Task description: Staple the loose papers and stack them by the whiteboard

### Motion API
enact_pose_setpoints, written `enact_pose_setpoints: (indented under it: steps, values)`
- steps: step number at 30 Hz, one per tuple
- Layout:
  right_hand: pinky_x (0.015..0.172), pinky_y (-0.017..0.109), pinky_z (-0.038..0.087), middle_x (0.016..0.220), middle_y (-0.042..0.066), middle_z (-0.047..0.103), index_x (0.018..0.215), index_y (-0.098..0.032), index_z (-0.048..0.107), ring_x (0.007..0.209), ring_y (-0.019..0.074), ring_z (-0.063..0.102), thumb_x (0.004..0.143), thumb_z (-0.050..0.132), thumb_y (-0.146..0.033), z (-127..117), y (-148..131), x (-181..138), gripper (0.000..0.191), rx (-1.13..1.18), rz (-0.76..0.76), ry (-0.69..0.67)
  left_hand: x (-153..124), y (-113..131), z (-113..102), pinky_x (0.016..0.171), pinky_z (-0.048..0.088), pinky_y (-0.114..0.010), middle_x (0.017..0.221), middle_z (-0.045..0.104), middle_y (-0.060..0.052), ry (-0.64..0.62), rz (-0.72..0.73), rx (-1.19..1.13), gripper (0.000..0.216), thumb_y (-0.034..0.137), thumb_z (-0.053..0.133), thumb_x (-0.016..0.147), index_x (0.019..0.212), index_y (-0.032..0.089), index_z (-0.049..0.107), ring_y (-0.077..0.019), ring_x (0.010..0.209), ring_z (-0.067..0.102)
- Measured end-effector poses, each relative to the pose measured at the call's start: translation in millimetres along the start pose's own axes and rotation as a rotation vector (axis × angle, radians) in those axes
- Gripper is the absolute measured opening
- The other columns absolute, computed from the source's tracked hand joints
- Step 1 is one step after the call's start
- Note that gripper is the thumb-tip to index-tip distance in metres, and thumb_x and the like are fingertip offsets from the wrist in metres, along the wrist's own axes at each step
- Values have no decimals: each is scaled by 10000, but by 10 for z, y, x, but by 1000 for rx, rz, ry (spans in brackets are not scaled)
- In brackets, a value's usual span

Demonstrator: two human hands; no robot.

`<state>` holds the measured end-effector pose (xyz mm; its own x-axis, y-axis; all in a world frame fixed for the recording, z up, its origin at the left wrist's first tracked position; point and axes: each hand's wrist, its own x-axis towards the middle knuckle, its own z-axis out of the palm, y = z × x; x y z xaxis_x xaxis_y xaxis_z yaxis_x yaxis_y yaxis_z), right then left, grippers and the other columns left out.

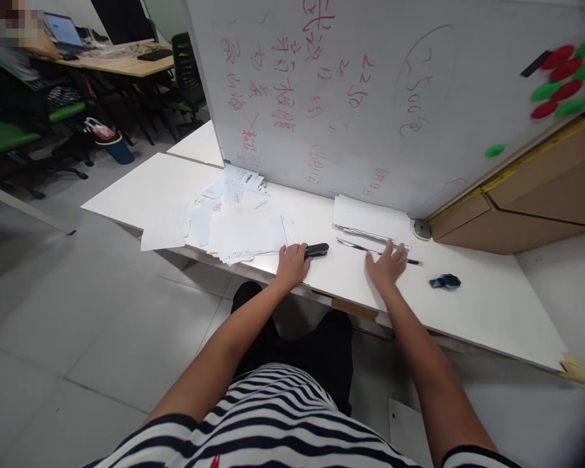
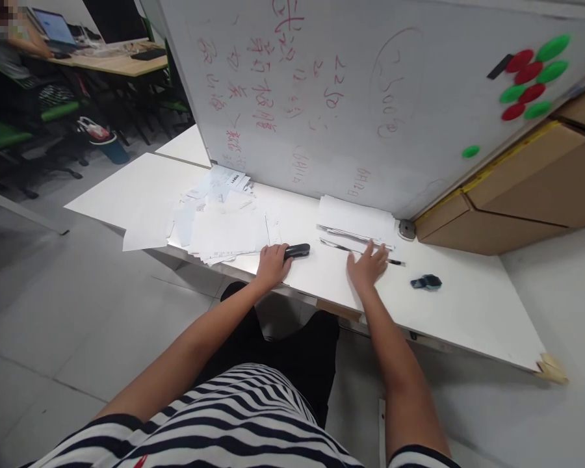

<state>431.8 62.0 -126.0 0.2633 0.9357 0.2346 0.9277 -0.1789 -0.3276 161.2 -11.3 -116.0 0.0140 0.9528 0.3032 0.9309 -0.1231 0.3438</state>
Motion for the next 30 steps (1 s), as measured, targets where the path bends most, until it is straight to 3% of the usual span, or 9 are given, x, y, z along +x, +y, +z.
enact_pose_setpoints:
  steps: [3, 6, 10, 14, 16, 20, 24, 27, 30]
  values:
    - [1076, 599, 174, 1535, 175, 188, 1453, -194, 249, 1412, 358, 134, 891, 340, -482, 36, -82, -361, 638, 3, -149, -170, -13, -3, -1, 1123, 194, -475, 1251, 556, -121, 16, 23, 7, 377, 326, 435, 913, 1266, 193, 438, -245, 1265, 425]
    - [1089, 605, 134, 1524, 140, 269, 1403, -209, 371, 1410, 322, 184, 943, 210, -440, 67, -138, -507, 540, -18, -230, -264, -20, -20, -8, 1131, 180, -475, 1263, 552, -126, 17, 52, -2, 370, 321, 413, 923, 1264, 181, 443, -239, 1317, 376]
    - [1096, 591, 142, 1524, 124, 284, 1387, -201, 408, 1406, 310, 206, 953, 209, -440, 98, -143, -502, 534, -28, -222, -222, 13, -33, -32, 1118, 222, -444, 1253, 556, -119, -40, 89, -16, 340, 314, 407, 932, 1245, 190, 459, -231, 1281, 421]
    - [1100, 578, 144, 1521, 117, 295, 1388, -198, 411, 1405, 302, 210, 956, 222, -433, 103, -137, -496, 527, -35, -221, -200, 44, 70, -36, 952, 406, -366, 1130, 598, -110, -176, 138, -35, 331, 306, 445, 913, 1218, 181, 472, -232, 1070, 562]
    - [1107, 565, 141, 1526, 118, 285, 1398, -193, 399, 1410, 297, 200, 960, 211, -433, 99, -140, -504, 534, -36, -225, -207, 23, 162, -20, 895, 432, -352, 1109, 602, -111, -214, 161, -27, 347, 301, 435, 916, 1236, 170, 460, -233, 1017, 582]
    - [1113, 551, 151, 1532, 115, 273, 1413, -187, 382, 1415, 293, 194, 963, 191, -443, 98, -141, -509, 552, -53, -227, -221, -46, 243, -65, 1026, 348, -390, 1283, 539, -126, -206, 262, -9, 409, 329, 398, 935, 1312, 169, 419, -257, 1262, 446]
    - [1113, 544, 157, 1528, 108, 287, 1406, -194, 395, 1411, 290, 209, 961, 199, -443, 104, -133, -510, 546, -61, -231, -209, -7, -51, -323, 1113, 230, -450, 1448, 404, -114, -124, 250, 20, 525, 466, 411, 919, 1374, 207, 379, -276, 1412, 223]
    - [1109, 541, 165, 1520, 111, 303, 1395, -194, 410, 1404, 290, 225, 961, 209, -438, 104, -129, -514, 537, -50, -246, -183, 77, -462, -514, 1105, 222, -494, 1473, 363, -145, -72, -20, 132, 621, 533, 441, 884, 1395, 189, 357, -320, 1427, 158]
    - [1104, 543, 173, 1513, 120, 315, 1386, -185, 424, 1398, 293, 236, 959, 232, -432, 103, -127, -515, 529, -42, -241, -165, 111, -830, -577, 1091, 225, -531, 1507, 287, -183, -147, -225, 216, 794, 637, 491, 810, 1415, 153, 317, -369, 1418, 154]
